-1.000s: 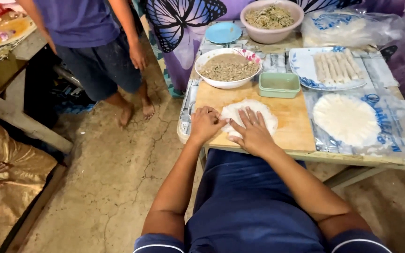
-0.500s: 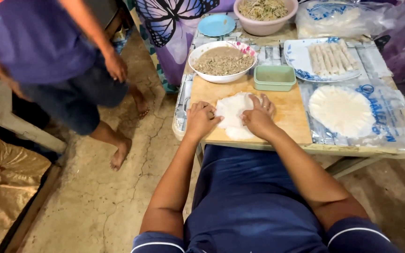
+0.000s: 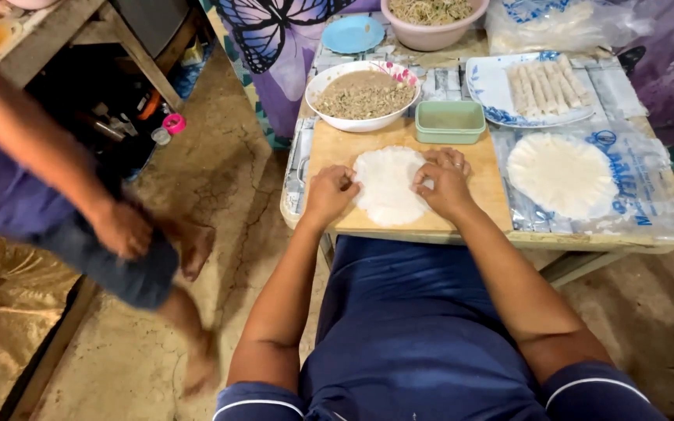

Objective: Preparing spring rolls by placing filling on wrappers and rolling them on a wooden board

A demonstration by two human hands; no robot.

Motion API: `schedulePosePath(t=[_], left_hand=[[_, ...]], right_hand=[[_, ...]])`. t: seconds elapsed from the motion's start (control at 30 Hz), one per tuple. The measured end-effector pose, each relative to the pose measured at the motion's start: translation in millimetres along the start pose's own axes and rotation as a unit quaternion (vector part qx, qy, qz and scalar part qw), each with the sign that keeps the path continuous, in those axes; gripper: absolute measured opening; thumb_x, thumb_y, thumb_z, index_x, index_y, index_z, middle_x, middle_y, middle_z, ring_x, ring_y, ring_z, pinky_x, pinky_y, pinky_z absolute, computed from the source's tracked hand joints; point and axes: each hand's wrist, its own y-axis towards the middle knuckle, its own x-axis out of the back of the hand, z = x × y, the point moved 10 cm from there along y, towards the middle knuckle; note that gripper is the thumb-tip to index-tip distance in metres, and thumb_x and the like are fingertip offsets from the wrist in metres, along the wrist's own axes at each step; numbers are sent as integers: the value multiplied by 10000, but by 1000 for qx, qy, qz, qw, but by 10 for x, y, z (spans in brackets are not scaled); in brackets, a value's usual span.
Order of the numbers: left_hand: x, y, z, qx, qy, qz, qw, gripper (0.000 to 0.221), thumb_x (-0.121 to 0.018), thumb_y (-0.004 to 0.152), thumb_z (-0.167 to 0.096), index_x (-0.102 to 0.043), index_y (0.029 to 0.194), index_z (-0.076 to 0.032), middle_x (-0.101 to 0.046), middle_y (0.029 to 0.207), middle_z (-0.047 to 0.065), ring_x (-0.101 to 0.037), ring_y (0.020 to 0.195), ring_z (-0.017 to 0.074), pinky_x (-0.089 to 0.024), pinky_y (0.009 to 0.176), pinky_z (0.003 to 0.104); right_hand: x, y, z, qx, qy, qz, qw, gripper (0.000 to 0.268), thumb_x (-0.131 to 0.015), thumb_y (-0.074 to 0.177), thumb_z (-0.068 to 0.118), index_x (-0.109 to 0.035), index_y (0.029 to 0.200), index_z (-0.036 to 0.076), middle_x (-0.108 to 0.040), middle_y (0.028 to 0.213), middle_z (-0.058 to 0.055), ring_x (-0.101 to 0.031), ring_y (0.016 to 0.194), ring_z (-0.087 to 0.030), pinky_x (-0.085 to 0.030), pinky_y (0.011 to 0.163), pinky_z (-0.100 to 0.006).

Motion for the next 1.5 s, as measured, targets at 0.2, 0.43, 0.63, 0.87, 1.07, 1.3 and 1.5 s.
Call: schedulePosePath(t=[0.2, 0.43, 0.63, 0.87, 1.07, 1.3, 1.5], left_hand=[[9, -76, -135, 118, -77, 15, 990, 582, -745, 778, -407, -542, 1310, -287, -776, 1060, 24, -749, 1025, 227, -486, 957, 360], [41, -163, -466, 91, -216, 21, 972, 777, -776, 795, -121, -473, 1510, -134, -757, 1089, 181, -726, 1081, 350, -541, 954, 407], [-281, -34, -295, 71, -399, 32, 914, 842, -903, 725, -38, -508, 1466, -105, -727, 983, 104, -693, 857, 186, -606, 726, 264], [-137, -63, -344, 98, -214, 57, 970, 729, -953, 676, -289, -652, 1339, -246, -755, 1005, 43, -710, 946, 203, -573, 834, 321], [-100, -114, -277, 111, -188, 33, 975, 431, -813, 866, -385, -695, 1239, -203, -770, 965, 101, -735, 970, 282, -578, 832, 401], [72, -159, -318, 140, -99, 15, 985, 525, -743, 905, -397, -631, 1357, -156, -752, 1082, 220, -704, 1107, 392, -561, 944, 500], [105, -147, -368, 123, -99, 4, 987, 526, -744, 916, -338, -620, 1370, -104, -724, 1115, 293, -675, 1124, 472, -541, 948, 562]], right_hand=[[-25, -28, 31, 8, -9, 21, 1000, 158, -813, 785, 278, -764, 929, 321, -570, 1361, 19, -346, 1380, -303, -231, 1099, -504], [31, -15, 168, 39, 39, -9, 998, 86, -781, 863, 372, -746, 919, 317, -611, 1295, 43, -407, 1330, -255, -259, 1062, -456], [-85, 68, 627, 103, 176, -51, 978, 169, -825, 861, 350, -743, 809, 212, -718, 976, -61, -598, 1005, -348, -441, 932, -469], [-655, 205, 260, -54, 139, 17, 989, 222, -817, 852, 373, -730, 929, 183, -718, 928, -67, -636, 964, -330, -452, 888, -473], [-462, 66, 74, -93, 208, -5, 974, 251, -839, 837, 289, -739, 963, 97, -697, 917, -182, -700, 912, -411, -531, 815, -472], [695, -290, -335, -135, 207, -39, 968, 257, -764, 870, 176, -705, 1063, 16, -693, 922, -215, -677, 963, -398, -492, 919, -505], [1517, -552, -1526, -208, 189, -122, 952, 293, -742, 959, 213, -706, 1181, 24, -697, 1050, -160, -629, 1018, -300, -462, 935, -464]])
